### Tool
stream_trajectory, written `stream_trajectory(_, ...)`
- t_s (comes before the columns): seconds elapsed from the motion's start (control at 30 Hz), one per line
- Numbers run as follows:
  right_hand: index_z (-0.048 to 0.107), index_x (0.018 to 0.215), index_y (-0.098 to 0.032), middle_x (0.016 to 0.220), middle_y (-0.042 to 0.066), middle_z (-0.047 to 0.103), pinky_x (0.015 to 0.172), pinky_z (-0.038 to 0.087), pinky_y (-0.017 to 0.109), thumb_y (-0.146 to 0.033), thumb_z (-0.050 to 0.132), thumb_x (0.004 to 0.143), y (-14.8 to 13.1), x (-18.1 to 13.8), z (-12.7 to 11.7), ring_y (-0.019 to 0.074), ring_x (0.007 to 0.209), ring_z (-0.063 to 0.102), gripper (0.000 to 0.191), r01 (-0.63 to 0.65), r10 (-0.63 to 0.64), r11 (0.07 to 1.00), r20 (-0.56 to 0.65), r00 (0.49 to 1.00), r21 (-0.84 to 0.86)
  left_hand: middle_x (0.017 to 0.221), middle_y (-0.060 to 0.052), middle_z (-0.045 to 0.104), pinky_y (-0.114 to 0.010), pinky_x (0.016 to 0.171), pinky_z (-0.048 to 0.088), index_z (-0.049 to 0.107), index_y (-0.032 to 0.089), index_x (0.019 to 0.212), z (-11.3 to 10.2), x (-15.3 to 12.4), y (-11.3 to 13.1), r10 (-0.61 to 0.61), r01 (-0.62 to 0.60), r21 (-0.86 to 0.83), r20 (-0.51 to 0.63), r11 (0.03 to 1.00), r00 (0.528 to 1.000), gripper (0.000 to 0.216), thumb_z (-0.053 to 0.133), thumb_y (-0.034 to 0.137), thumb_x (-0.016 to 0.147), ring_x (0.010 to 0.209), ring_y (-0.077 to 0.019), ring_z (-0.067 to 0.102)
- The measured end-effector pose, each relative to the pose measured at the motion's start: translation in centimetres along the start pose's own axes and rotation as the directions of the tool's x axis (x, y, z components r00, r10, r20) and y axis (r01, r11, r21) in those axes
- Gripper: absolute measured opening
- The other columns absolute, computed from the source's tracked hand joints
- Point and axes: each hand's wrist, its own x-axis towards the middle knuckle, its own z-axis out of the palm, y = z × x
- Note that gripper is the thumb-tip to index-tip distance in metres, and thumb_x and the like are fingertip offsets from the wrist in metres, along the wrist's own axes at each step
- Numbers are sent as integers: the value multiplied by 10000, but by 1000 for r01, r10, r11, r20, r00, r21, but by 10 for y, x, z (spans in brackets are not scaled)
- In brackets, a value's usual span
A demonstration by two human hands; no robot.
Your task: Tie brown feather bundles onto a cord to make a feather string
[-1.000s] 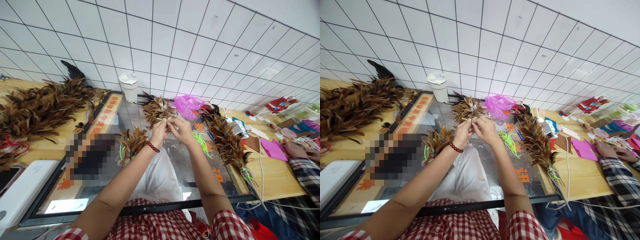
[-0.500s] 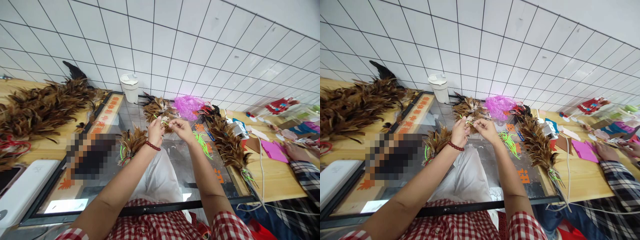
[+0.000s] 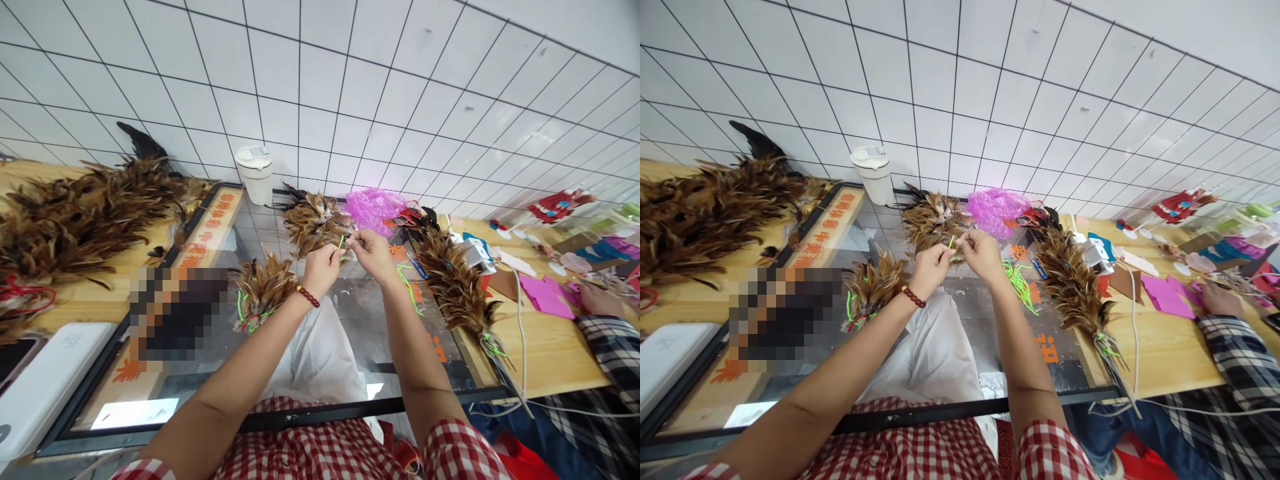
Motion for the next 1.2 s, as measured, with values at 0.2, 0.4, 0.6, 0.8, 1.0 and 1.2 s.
stream_trajectory(0.2,648,730,-188,692,12,606,617,384,247,-232,560,807,-28,-10,2,125,631,516,125,278,-276,960,203,939,18,496,44,436,-193,464,263,510,156,556,-1,11,-5,-188,136,-315,-139,939,972,267,649,311,723,475,-67,365)
stream_trajectory(0.4,639,690,-185,611,-13,586,552,363,243,-247,570,773,-12,-6,7,115,554,483,125,47,-56,994,84,995,98,445,89,328,-164,365,149,464,168,634,-8,14,6,-304,309,-653,125,691,944,356,718,415,662,356,-20,233)
stream_trajectory(0.6,613,715,-181,658,-6,564,600,387,254,-286,597,780,-2,0,-13,124,625,490,125,67,-67,986,-9,998,155,503,39,433,-169,392,182,602,131,656,-11,7,9,-200,377,-460,389,804,899,332,751,423,607,414,-28,308)
stream_trajectory(0.8,602,728,-187,770,21,583,727,417,287,-272,587,817,-10,-1,-29,143,756,536,124,231,-246,959,74,967,167,485,34,418,-200,472,244,561,139,519,-10,7,6,-59,128,-129,442,983,895,324,658,390,698,479,-64,332)
stream_trajectory(1.0,613,675,-172,737,18,586,718,423,278,-292,603,806,-12,-3,-22,135,743,540,178,203,-251,957,239,938,209,465,47,359,-214,489,231,492,150,469,-2,3,2,9,-55,80,489,995,872,327,617,319,720,485,-76,313)
stream_trajectory(1.2,617,958,-177,882,31,626,624,453,243,-408,657,746,0,-4,-22,118,704,555,316,-75,7,942,205,979,328,529,17,484,-238,567,342,535,153,521,-1,6,-4,100,-123,82,243,989,965,318,573,346,772,554,-105,427)
